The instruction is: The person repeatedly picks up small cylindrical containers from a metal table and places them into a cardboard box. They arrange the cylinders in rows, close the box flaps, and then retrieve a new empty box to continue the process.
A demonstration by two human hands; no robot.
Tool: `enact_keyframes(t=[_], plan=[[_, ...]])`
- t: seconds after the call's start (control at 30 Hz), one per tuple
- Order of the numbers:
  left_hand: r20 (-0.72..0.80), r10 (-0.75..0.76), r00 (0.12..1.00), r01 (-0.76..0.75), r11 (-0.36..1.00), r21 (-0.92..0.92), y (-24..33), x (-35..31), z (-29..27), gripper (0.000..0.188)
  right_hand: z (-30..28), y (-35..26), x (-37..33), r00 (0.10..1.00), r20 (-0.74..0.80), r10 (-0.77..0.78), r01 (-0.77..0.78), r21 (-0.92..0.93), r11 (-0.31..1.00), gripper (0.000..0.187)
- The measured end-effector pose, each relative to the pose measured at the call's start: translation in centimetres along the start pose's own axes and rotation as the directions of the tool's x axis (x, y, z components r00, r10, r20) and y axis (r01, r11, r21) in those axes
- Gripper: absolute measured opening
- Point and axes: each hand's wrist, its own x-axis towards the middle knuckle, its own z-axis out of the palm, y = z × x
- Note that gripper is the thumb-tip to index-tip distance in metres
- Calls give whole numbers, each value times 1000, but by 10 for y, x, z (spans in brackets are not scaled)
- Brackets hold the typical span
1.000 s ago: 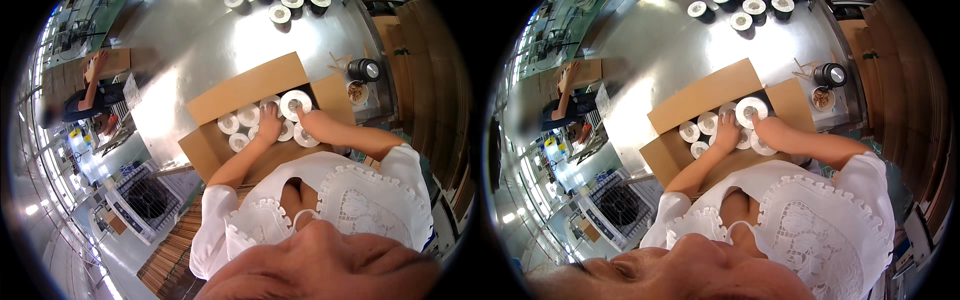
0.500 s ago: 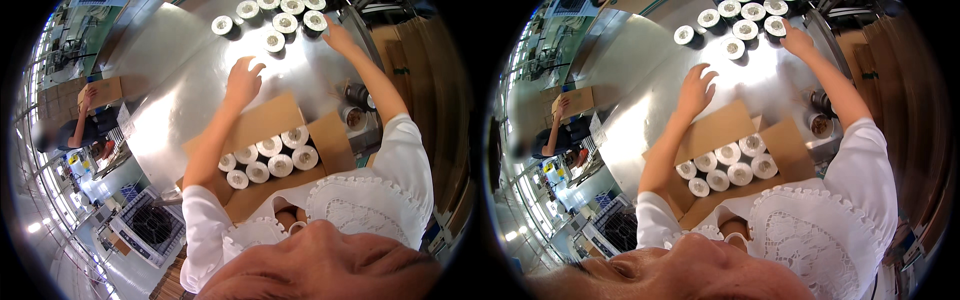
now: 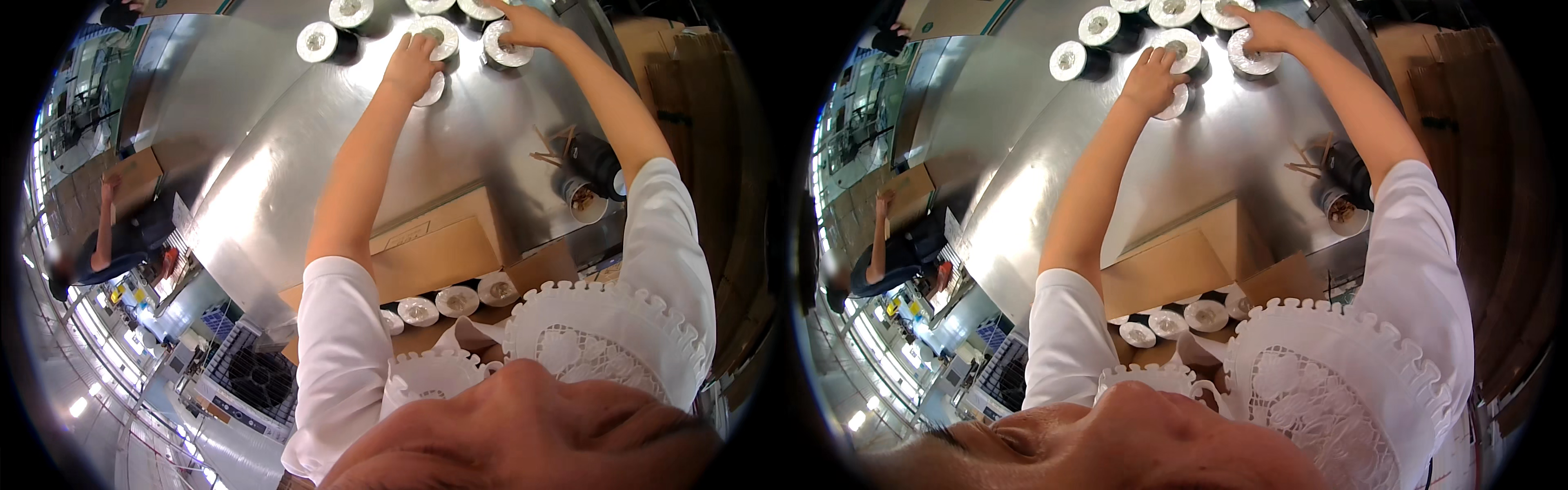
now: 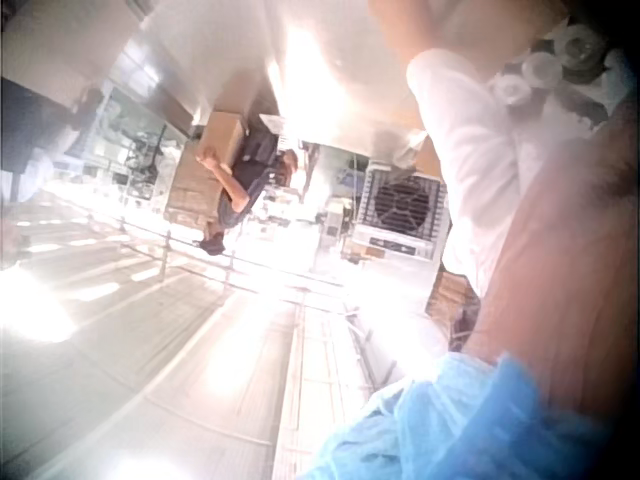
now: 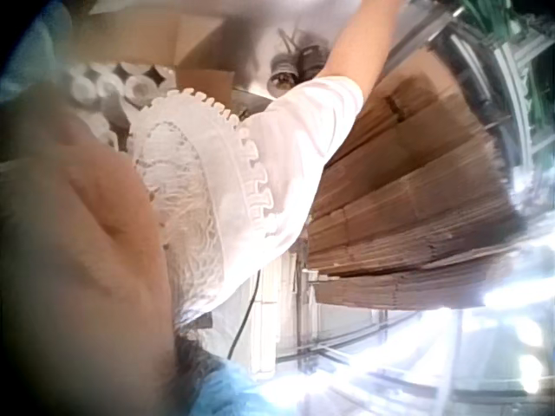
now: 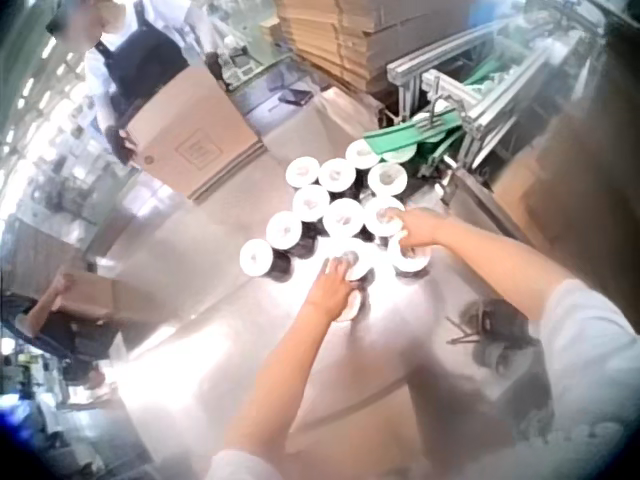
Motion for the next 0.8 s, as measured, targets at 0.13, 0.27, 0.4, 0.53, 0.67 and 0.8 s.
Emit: enact_keyframes(t=[0.13,0.27,0.4,0.53,0.67,0.8], plan=[[130,-44,991,47,999,-22,5,-1,-11,35,13,-13,-8,998,29,55,-58,154,986,85],[165,-192,967,234,926,-296,4,-36,-14,40,58,-5,9,972,-207,114,-65,230,971,79],[-6,-479,878,342,636,-692,-8,-145,-61,44,92,-31,-39,973,-214,89,-9,349,937,71],[32,-770,637,351,253,-901,5,-282,-168,36,112,-46,-113,987,-143,71,-14,369,929,66],[261,-842,473,-35,-314,-949,90,-423,-227,26,94,-56,-164,994,-52,91,-67,353,933,65],[539,-695,477,34,-598,-801,168,-477,-229,26,173,26,-155,987,-158,27,0,171,985,95]])
